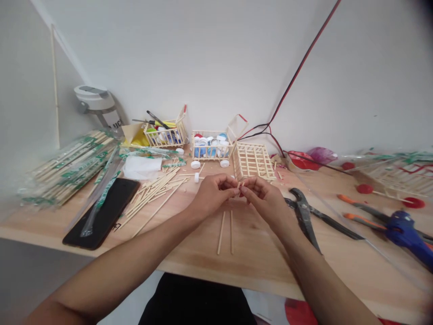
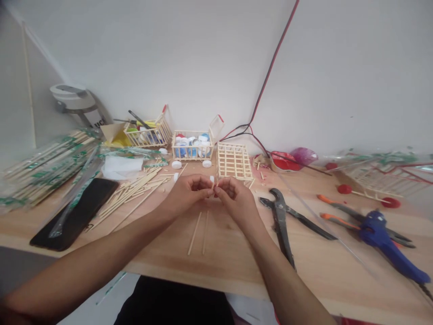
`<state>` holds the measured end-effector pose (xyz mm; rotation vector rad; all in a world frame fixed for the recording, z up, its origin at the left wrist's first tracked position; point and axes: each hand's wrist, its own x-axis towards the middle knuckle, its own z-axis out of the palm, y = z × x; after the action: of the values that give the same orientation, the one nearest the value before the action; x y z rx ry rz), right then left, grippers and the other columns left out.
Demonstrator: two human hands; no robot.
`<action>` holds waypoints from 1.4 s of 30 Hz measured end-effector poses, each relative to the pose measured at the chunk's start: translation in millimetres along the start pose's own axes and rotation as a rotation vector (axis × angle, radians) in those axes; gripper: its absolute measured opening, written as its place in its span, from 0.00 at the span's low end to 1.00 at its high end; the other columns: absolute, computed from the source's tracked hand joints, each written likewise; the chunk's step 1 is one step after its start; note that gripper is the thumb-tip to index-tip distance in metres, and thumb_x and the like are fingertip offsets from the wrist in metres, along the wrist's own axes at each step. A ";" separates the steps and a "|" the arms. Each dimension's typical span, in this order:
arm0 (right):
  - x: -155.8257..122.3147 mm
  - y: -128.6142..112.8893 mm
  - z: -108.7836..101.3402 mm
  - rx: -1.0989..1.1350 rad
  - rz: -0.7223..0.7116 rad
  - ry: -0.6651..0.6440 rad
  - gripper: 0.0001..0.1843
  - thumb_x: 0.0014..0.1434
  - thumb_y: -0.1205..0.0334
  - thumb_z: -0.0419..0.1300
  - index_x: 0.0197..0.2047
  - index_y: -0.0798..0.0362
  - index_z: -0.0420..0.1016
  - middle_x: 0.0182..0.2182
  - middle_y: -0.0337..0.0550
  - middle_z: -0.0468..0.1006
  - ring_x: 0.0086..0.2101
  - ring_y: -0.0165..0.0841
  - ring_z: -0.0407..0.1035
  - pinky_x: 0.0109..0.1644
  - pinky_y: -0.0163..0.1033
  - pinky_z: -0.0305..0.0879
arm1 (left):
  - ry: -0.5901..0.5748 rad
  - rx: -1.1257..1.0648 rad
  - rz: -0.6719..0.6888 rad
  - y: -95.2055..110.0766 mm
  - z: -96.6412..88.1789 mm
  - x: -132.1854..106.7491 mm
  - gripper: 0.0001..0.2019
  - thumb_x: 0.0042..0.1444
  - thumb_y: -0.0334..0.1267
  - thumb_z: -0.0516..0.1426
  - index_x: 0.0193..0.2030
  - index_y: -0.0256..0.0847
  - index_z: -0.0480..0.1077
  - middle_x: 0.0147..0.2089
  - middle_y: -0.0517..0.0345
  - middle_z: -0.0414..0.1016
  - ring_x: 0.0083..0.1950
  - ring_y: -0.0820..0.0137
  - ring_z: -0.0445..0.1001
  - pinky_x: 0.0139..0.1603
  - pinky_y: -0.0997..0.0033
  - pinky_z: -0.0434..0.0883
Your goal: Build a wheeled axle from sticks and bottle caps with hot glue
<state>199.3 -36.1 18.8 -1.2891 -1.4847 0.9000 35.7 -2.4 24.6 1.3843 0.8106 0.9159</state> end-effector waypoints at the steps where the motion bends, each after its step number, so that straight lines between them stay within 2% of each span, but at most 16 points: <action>1: -0.1 2.0 0.3 -0.009 -0.004 0.004 0.13 0.54 0.51 0.61 0.35 0.52 0.70 0.29 0.41 0.76 0.30 0.31 0.73 0.31 0.35 0.68 | -0.001 0.052 0.027 0.0 -0.4 0.0 0.04 0.47 0.30 0.61 0.31 0.36 0.73 0.30 0.57 0.76 0.31 0.74 0.71 0.35 0.75 0.66; 3: -0.9 6.0 1.0 -0.057 0.005 -0.008 0.11 0.54 0.53 0.61 0.36 0.52 0.71 0.30 0.42 0.77 0.31 0.32 0.73 0.34 0.37 0.69 | -0.027 0.194 0.049 -0.4 -2.9 -0.1 0.02 0.46 0.29 0.60 0.30 0.36 0.72 0.30 0.58 0.75 0.31 0.73 0.71 0.34 0.75 0.65; 7: -4.8 9.7 3.3 -0.238 0.063 -0.128 0.05 0.54 0.59 0.58 0.33 0.50 0.71 0.30 0.41 0.79 0.33 0.35 0.74 0.39 0.40 0.69 | -0.169 0.488 0.013 -1.4 -13.0 0.2 0.02 0.47 0.32 0.60 0.27 0.37 0.72 0.26 0.58 0.74 0.28 0.72 0.69 0.28 0.75 0.61; 9: -6.8 8.7 4.3 -0.317 0.061 -0.166 0.04 0.55 0.61 0.57 0.33 0.50 0.72 0.30 0.40 0.80 0.33 0.35 0.74 0.40 0.40 0.68 | -0.179 0.565 0.013 -1.3 -17.0 0.5 0.04 0.47 0.34 0.61 0.25 0.37 0.71 0.25 0.58 0.73 0.28 0.71 0.69 0.27 0.75 0.59; 12: -8.5 6.9 5.0 -0.383 0.045 -0.160 0.05 0.55 0.61 0.57 0.34 0.50 0.73 0.30 0.40 0.80 0.32 0.35 0.74 0.39 0.40 0.68 | -0.177 0.575 0.037 -0.9 -19.1 0.3 0.03 0.47 0.33 0.59 0.26 0.38 0.70 0.26 0.58 0.74 0.28 0.71 0.70 0.27 0.75 0.59; 14: -8.6 7.6 5.0 -0.378 0.044 -0.162 0.05 0.55 0.61 0.57 0.35 0.49 0.73 0.30 0.40 0.80 0.32 0.35 0.74 0.39 0.39 0.68 | -0.190 0.539 0.024 -1.2 -18.5 -0.5 0.02 0.48 0.31 0.58 0.30 0.38 0.70 0.25 0.59 0.74 0.27 0.71 0.70 0.27 0.75 0.60; 18: -8.2 12.5 4.7 -0.329 0.040 -0.180 0.05 0.56 0.61 0.57 0.35 0.49 0.73 0.31 0.40 0.80 0.33 0.35 0.75 0.40 0.39 0.68 | -0.207 0.492 -0.063 -2.7 -17.5 -3.2 0.12 0.48 0.25 0.53 0.40 0.39 0.68 0.21 0.62 0.72 0.21 0.71 0.69 0.24 0.75 0.61; 21: -8.2 13.4 5.2 -0.359 0.023 -0.176 0.05 0.56 0.60 0.57 0.34 0.50 0.73 0.30 0.39 0.80 0.32 0.34 0.74 0.39 0.38 0.67 | -0.230 0.496 -0.047 -2.6 -18.7 -4.8 0.13 0.49 0.25 0.52 0.41 0.40 0.67 0.21 0.63 0.71 0.20 0.72 0.69 0.24 0.75 0.62; 26: -8.3 8.4 6.6 -0.409 -0.023 -0.158 0.05 0.55 0.61 0.57 0.33 0.51 0.73 0.28 0.38 0.79 0.29 0.32 0.72 0.35 0.36 0.64 | -0.225 0.657 0.021 -1.0 -21.2 -5.4 0.07 0.50 0.27 0.52 0.35 0.39 0.68 0.21 0.64 0.70 0.23 0.72 0.70 0.29 0.75 0.63; 31: -8.2 8.0 6.6 -0.395 -0.024 -0.170 0.04 0.56 0.62 0.57 0.32 0.50 0.72 0.28 0.38 0.79 0.29 0.31 0.72 0.34 0.35 0.63 | -0.173 0.810 0.072 -1.6 -22.0 -4.2 0.04 0.50 0.29 0.55 0.34 0.38 0.68 0.27 0.60 0.72 0.30 0.71 0.70 0.33 0.73 0.63; 36: -8.1 9.7 6.4 -0.374 -0.020 -0.170 0.03 0.55 0.63 0.56 0.32 0.50 0.72 0.28 0.38 0.79 0.29 0.32 0.72 0.35 0.36 0.64 | -0.163 0.955 0.097 -0.8 -23.1 -3.3 0.06 0.53 0.34 0.57 0.38 0.38 0.68 0.31 0.58 0.73 0.33 0.68 0.70 0.35 0.71 0.62; 42: -7.3 10.8 6.3 -0.378 -0.018 -0.155 0.03 0.54 0.62 0.57 0.31 0.50 0.72 0.26 0.38 0.78 0.27 0.32 0.71 0.34 0.37 0.64 | -0.136 1.137 0.110 1.8 -23.9 -7.7 0.10 0.56 0.32 0.53 0.45 0.39 0.66 0.36 0.56 0.74 0.39 0.65 0.71 0.37 0.69 0.63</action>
<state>196.5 -41.1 5.6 -1.4985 -1.8494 0.7421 10.8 1.3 25.0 2.4485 1.2291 0.3852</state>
